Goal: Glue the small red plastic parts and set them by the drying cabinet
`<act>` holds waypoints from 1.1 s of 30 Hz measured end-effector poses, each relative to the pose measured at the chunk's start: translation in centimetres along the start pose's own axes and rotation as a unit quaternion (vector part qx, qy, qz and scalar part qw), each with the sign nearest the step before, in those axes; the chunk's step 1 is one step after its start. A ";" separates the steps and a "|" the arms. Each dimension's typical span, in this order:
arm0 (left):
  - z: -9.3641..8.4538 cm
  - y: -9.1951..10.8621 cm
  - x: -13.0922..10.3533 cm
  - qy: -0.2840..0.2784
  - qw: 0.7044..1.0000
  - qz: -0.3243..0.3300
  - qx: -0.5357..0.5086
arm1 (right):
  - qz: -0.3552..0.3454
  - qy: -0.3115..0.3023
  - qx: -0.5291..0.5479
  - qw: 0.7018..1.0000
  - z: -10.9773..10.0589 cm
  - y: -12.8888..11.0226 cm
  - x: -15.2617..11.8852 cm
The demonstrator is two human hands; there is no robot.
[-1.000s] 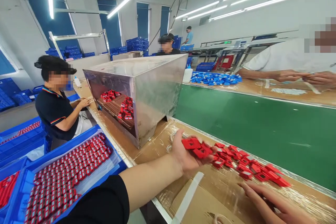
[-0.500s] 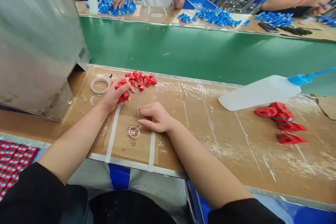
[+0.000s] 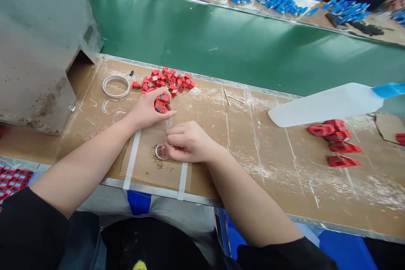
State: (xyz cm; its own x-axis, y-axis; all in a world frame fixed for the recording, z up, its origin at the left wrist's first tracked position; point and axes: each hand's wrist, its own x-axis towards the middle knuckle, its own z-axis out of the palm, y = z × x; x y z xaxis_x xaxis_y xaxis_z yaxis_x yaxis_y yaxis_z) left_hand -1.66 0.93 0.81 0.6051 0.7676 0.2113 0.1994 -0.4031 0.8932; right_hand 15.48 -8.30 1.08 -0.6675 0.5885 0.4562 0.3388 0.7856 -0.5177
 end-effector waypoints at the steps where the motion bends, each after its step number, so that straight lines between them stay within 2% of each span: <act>1: 0.0 -0.1 0.0 0.000 1.000 -0.005 0.000 | 0.006 -0.004 0.015 1.000 0.0 -0.1 0.0; 6: 0.2 -0.4 -0.3 -0.006 0.998 -0.013 0.055 | 0.061 -0.023 0.128 0.990 0.0 -0.4 0.2; 8: 0.2 -0.3 -0.3 -0.008 0.997 -0.009 0.080 | 0.071 0.010 0.175 0.982 0.1 -0.2 0.2; 9: 0.2 -0.3 -0.3 -0.006 0.996 -0.007 0.089 | 0.075 0.047 0.197 0.976 0.2 -0.1 0.2; 11: 0.1 -0.1 -0.3 -0.005 0.995 -0.010 0.103 | 0.086 0.163 0.234 0.955 0.4 0.3 0.0; 14: 0.1 0.0 -0.4 -0.017 0.993 -0.029 0.116 | 0.125 0.351 0.229 0.899 0.6 0.8 -0.2; 16: 0.1 0.1 -0.5 -0.027 0.991 -0.037 0.127 | 0.156 0.404 0.192 0.880 0.7 1.1 -0.2; 23: 0.4 0.3 -0.6 -0.035 0.982 -0.032 0.184 | 0.188 0.358 0.092 0.910 0.7 1.9 0.2; 33: 0.4 0.2 -0.5 -0.037 0.983 -0.039 0.175 | 0.184 0.341 0.078 0.919 0.8 2.0 0.3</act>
State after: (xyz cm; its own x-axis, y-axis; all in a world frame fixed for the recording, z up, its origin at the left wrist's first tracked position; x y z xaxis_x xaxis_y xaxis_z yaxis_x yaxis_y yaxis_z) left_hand -1.66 0.23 0.73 0.6299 0.7693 0.1072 0.4918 -0.5018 0.7116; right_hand 15.42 -6.70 -0.38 0.0620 0.8327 0.5502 0.3240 0.5046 -0.8002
